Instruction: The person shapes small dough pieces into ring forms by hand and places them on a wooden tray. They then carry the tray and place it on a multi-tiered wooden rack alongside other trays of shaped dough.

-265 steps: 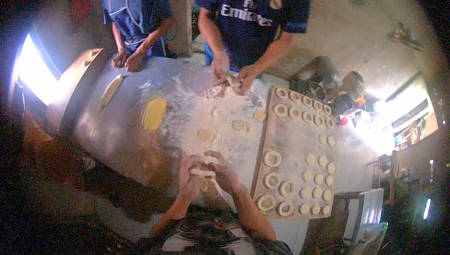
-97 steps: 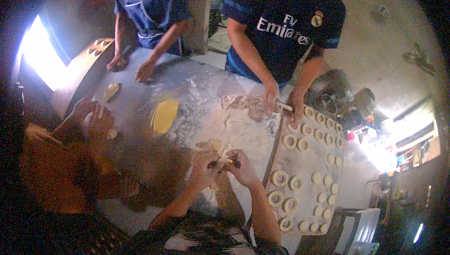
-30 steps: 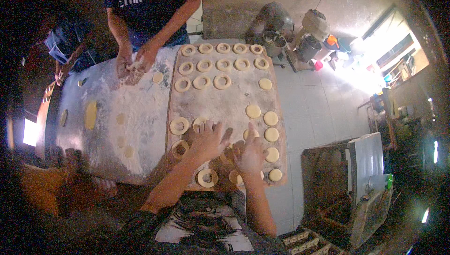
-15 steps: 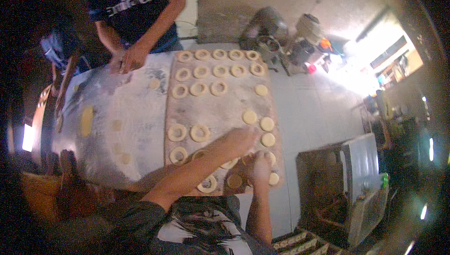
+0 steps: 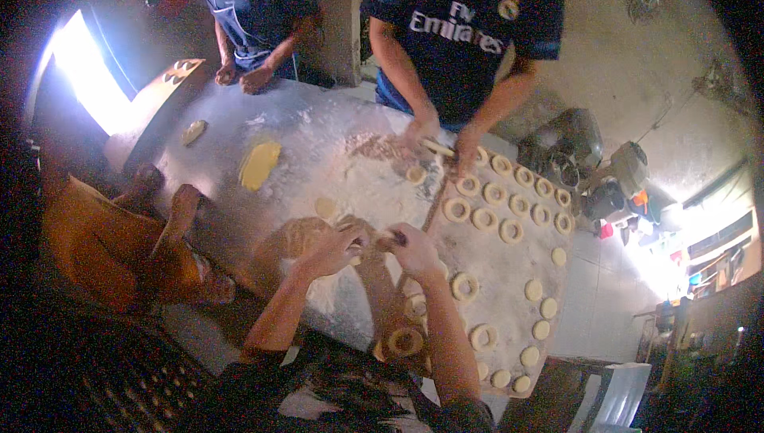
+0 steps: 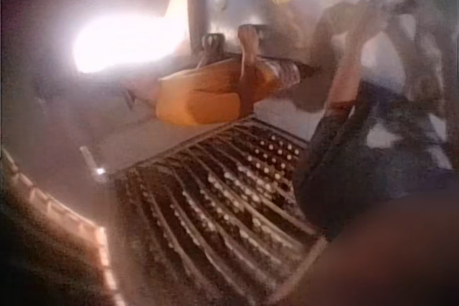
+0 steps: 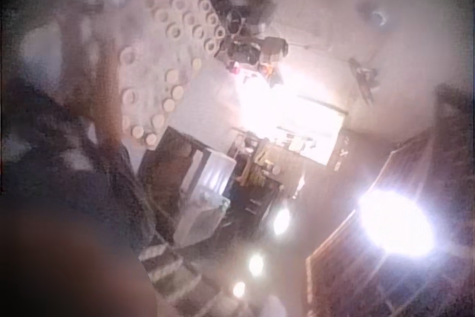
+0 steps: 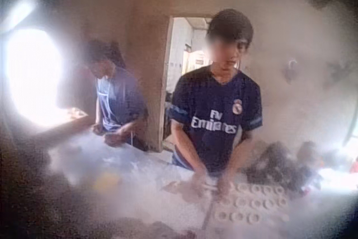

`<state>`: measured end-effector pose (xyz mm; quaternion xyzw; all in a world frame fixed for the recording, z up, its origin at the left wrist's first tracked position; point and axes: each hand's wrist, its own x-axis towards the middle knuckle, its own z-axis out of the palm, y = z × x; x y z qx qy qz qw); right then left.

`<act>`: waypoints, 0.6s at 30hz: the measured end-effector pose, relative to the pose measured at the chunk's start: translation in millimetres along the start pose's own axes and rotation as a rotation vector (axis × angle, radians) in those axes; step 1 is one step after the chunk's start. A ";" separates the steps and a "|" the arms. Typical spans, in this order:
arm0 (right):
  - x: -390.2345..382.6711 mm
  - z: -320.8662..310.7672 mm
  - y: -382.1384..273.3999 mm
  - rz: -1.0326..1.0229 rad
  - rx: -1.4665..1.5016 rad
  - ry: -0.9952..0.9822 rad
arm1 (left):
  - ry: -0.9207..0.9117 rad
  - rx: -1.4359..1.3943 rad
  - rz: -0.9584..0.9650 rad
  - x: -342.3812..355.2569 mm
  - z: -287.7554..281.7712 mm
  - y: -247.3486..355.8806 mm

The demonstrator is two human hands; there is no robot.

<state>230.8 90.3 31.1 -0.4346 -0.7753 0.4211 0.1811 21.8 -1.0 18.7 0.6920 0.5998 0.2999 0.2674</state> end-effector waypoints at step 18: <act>57.6 63.9 -57.6 -0.048 0.564 -0.046 | 0.134 -0.376 -0.182 7.4 -90.5 -23.1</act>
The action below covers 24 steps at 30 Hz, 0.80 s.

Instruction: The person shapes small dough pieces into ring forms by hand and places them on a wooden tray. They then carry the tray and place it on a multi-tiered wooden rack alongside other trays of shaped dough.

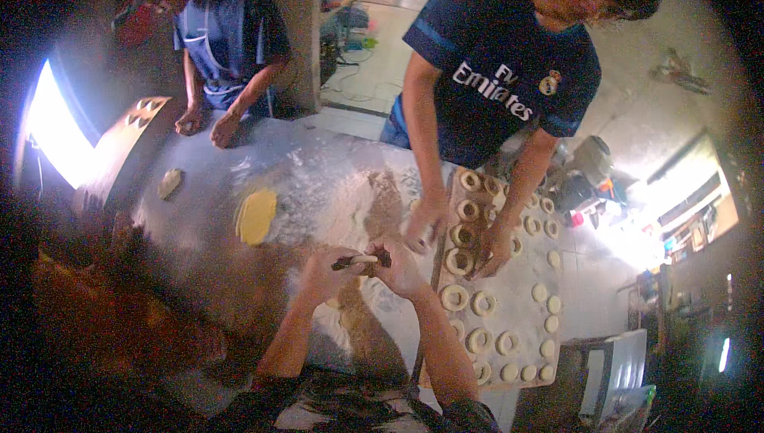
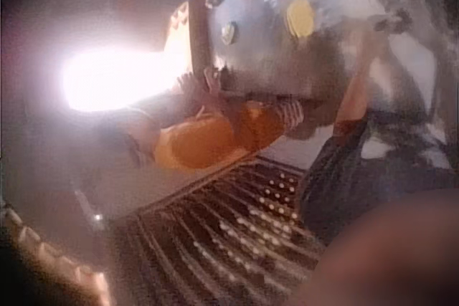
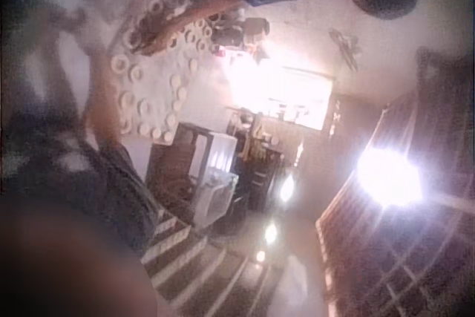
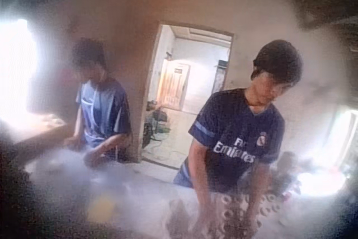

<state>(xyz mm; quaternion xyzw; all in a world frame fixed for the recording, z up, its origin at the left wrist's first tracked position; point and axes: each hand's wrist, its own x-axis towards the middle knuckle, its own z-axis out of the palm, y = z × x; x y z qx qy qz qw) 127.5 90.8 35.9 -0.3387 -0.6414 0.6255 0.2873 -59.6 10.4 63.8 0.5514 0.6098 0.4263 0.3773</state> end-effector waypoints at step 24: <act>-86.6 3.5 -31.2 -0.079 0.551 0.149 | 0.446 -0.416 0.425 -19.4 107.5 15.9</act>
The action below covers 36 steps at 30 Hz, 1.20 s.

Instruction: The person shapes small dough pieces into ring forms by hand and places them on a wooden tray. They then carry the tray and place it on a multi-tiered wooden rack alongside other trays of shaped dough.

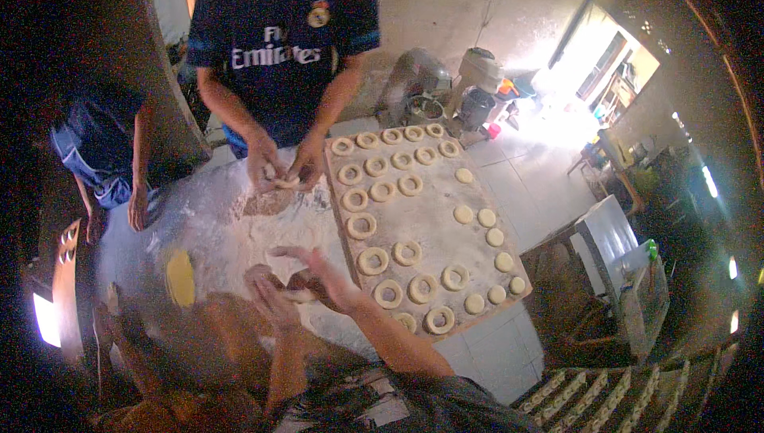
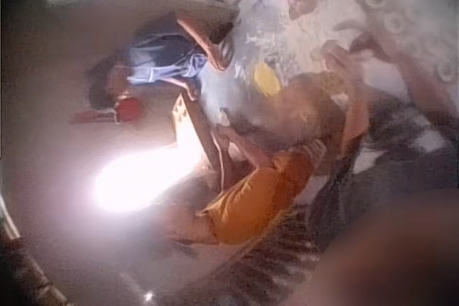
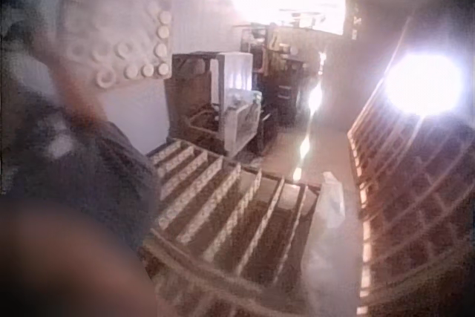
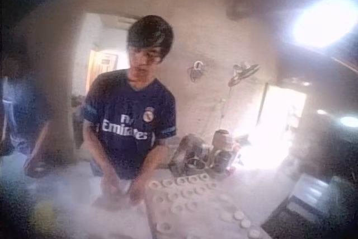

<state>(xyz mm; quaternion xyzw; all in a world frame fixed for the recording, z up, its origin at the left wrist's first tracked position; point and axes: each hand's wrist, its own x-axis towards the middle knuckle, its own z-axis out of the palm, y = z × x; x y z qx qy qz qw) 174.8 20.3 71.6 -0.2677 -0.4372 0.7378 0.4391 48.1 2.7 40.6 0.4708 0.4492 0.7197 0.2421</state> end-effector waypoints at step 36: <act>-110.2 -281.3 -81.7 0.086 -0.777 0.646 | -0.683 0.777 -0.050 -99.9 293.8 -52.1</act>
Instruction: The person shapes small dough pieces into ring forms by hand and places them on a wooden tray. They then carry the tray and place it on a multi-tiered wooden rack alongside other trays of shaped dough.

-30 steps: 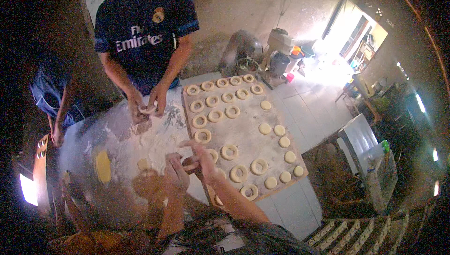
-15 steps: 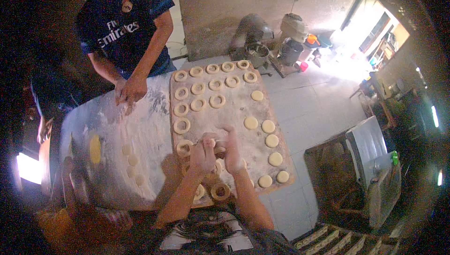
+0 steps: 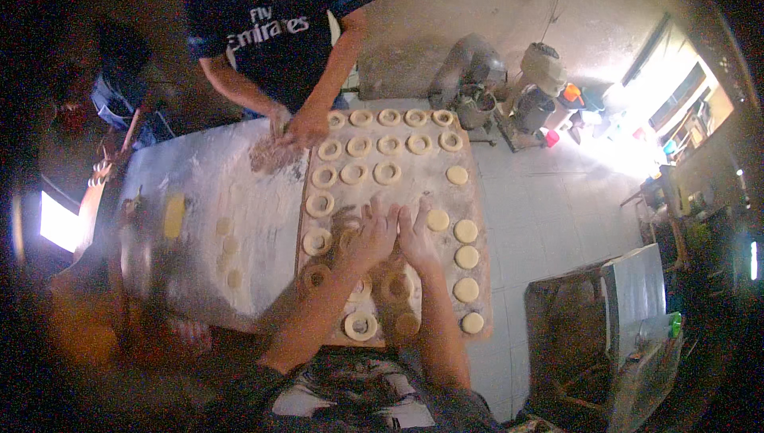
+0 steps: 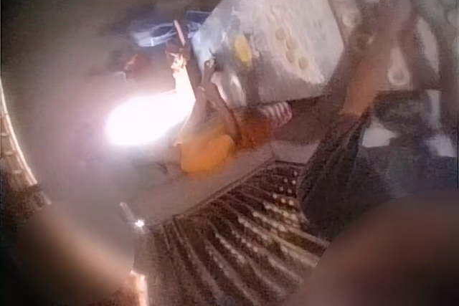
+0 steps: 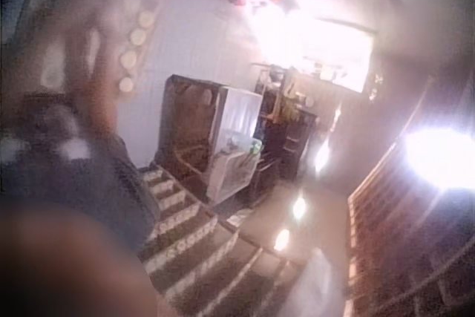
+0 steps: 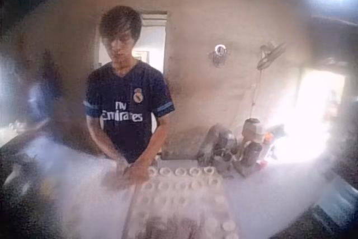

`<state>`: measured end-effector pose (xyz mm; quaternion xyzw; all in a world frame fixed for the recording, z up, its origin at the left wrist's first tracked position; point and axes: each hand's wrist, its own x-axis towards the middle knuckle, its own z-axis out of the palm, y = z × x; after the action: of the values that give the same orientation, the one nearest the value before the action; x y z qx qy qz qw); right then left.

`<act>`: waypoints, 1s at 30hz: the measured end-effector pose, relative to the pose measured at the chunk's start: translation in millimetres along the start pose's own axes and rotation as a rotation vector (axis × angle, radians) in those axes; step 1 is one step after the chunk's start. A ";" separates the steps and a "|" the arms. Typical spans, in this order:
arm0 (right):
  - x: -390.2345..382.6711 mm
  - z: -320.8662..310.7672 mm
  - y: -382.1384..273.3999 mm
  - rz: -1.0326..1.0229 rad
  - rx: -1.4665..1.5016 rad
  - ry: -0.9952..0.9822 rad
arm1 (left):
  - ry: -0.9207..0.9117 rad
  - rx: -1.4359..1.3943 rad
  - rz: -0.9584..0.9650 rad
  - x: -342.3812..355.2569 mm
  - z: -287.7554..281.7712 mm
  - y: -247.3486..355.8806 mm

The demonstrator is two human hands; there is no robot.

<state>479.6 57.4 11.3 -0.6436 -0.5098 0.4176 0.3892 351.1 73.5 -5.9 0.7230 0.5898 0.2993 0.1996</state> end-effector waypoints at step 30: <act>-168.9 -64.0 -11.3 0.068 -0.609 -0.073 | -0.620 -0.131 0.660 -141.2 -28.7 32.9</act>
<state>513.5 -111.2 67.7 -0.7318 -0.6034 0.2813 0.1458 338.4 -73.0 8.6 0.9136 0.2203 0.1528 0.3059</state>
